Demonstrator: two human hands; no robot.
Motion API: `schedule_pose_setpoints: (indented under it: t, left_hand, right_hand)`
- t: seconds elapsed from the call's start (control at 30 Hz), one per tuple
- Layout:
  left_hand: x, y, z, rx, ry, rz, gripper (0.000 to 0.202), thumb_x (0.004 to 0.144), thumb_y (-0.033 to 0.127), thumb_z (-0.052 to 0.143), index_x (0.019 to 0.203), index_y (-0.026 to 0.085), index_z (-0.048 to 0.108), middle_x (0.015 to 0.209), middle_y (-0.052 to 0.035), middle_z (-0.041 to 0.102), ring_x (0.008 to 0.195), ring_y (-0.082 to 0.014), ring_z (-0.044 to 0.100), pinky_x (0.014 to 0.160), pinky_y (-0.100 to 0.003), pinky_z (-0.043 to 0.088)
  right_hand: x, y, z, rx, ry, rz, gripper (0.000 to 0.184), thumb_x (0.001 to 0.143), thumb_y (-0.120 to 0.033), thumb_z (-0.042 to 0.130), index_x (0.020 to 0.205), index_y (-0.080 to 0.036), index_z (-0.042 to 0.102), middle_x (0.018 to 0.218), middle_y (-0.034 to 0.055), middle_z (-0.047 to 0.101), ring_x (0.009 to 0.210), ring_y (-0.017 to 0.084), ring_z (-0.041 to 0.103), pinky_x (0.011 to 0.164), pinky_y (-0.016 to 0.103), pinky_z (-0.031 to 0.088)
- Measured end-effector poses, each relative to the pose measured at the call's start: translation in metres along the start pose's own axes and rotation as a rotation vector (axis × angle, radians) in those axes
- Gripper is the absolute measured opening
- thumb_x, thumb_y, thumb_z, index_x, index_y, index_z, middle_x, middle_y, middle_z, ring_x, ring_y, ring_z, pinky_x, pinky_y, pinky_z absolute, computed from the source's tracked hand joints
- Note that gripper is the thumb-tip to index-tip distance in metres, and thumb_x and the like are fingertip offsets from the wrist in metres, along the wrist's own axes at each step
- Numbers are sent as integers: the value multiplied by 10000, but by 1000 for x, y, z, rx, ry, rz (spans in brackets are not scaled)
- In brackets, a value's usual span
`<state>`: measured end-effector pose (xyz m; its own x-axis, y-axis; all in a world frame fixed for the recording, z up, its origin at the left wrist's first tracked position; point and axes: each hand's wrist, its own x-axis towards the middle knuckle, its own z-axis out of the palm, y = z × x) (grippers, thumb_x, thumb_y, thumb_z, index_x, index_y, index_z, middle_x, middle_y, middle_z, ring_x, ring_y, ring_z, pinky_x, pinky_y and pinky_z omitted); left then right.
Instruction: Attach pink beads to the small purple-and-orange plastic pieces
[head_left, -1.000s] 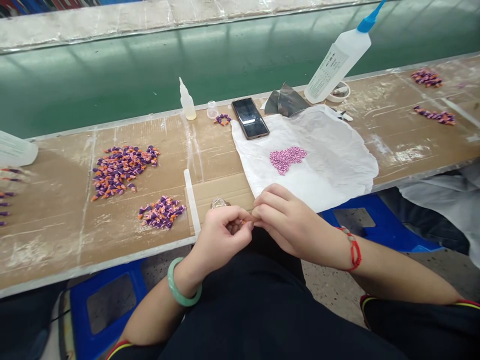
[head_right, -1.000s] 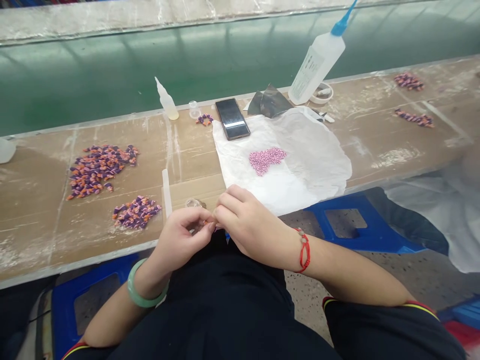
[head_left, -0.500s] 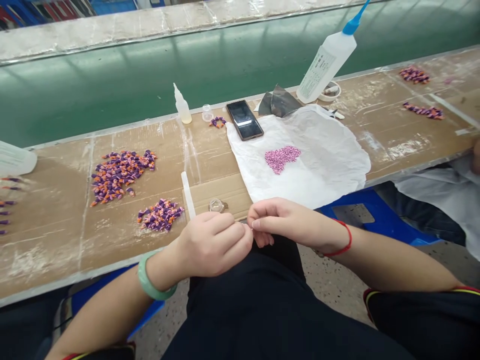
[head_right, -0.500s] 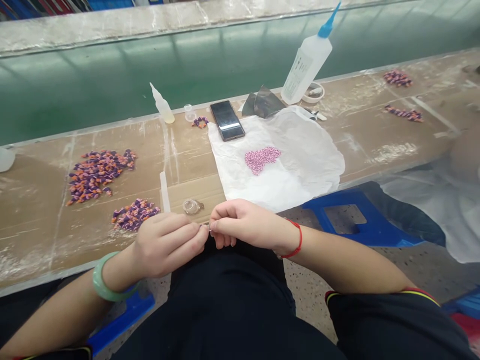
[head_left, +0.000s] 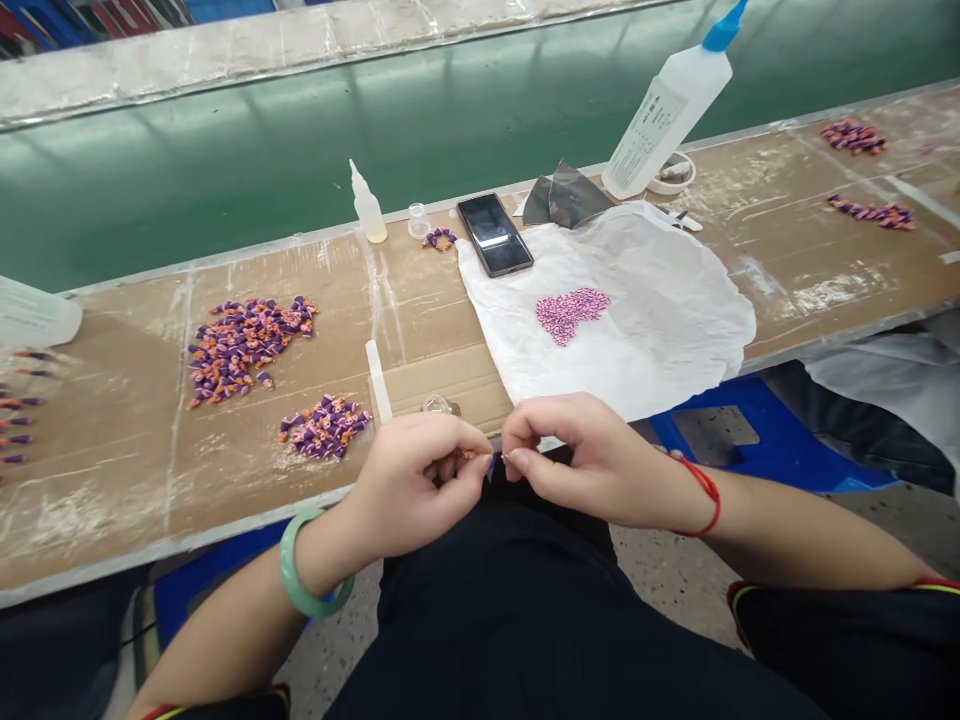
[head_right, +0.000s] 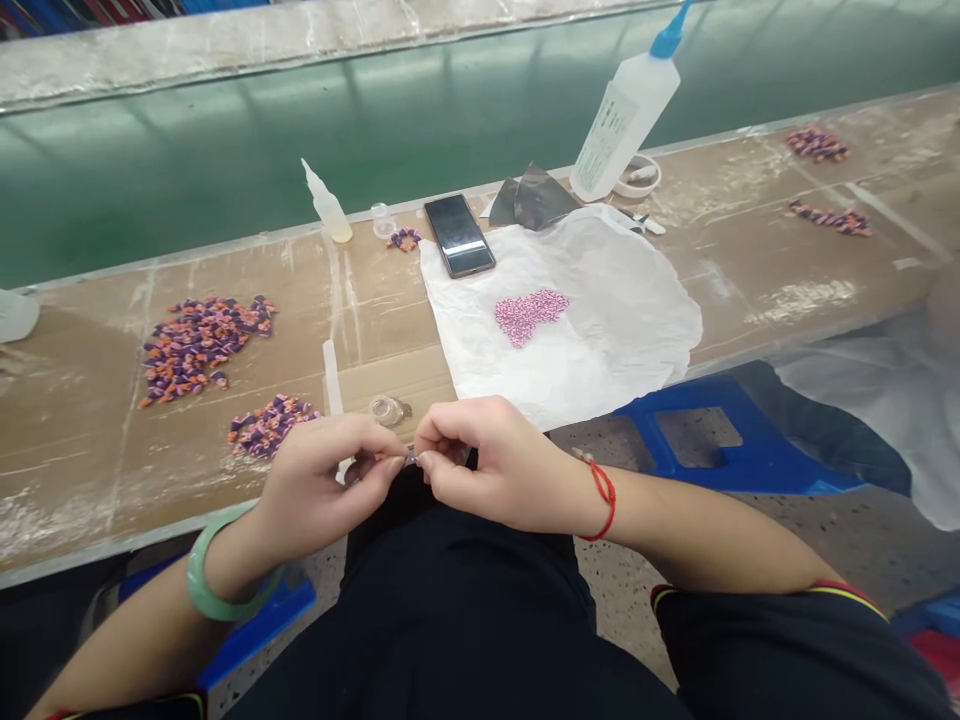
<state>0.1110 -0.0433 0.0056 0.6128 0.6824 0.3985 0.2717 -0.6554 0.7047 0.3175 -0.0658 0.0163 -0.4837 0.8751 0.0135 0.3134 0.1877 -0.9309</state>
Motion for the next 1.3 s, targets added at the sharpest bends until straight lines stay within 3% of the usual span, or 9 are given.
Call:
schedule_pose_setpoints:
  t: [0.17, 0.43, 0.7, 0.97, 1.3]
  left_hand:
    - [-1, 6, 0, -131, -40, -154, 139, 822, 101, 589, 708, 120, 665, 543, 15, 593, 454, -60, 479, 472, -153, 396]
    - [-2, 11, -2, -148, -39, -253, 156, 810, 114, 582, 677, 112, 664, 513, 24, 565, 445, -52, 467, 449, -129, 373]
    - [-5, 10, 0, -199, -41, -321, 159, 763, 133, 571, 624, 122, 647, 505, 13, 566, 451, -64, 466, 445, -145, 373]
    - [-5, 9, -1, -309, -38, -430, 158, 754, 188, 591, 619, 131, 652, 502, 4, 564, 452, -80, 456, 435, -173, 370]
    - [-6, 7, 0, -332, -7, -434, 135, 749, 181, 596, 635, 138, 653, 526, -5, 588, 461, -84, 463, 441, -183, 374]
  right_hand:
    - [0, 3, 6, -301, 121, -274, 160, 837, -82, 506, 718, -184, 538, 631, -19, 558, 580, 88, 497, 577, 195, 408]
    - [2, 2, 8, -396, 126, -343, 173, 847, -79, 488, 717, -191, 514, 621, -16, 563, 576, 93, 495, 572, 197, 404]
    - [3, -1, 10, -338, 67, -305, 184, 858, -87, 488, 711, -195, 513, 616, -18, 562, 569, 97, 491, 567, 206, 401]
    - [4, -1, 10, -66, 61, -107, 116, 806, -94, 560, 733, -183, 574, 652, -27, 617, 573, 79, 537, 562, 183, 442]
    - [7, -2, 16, 111, 23, 47, 68, 804, -142, 534, 749, -180, 544, 651, -18, 604, 559, 76, 510, 516, 185, 418]
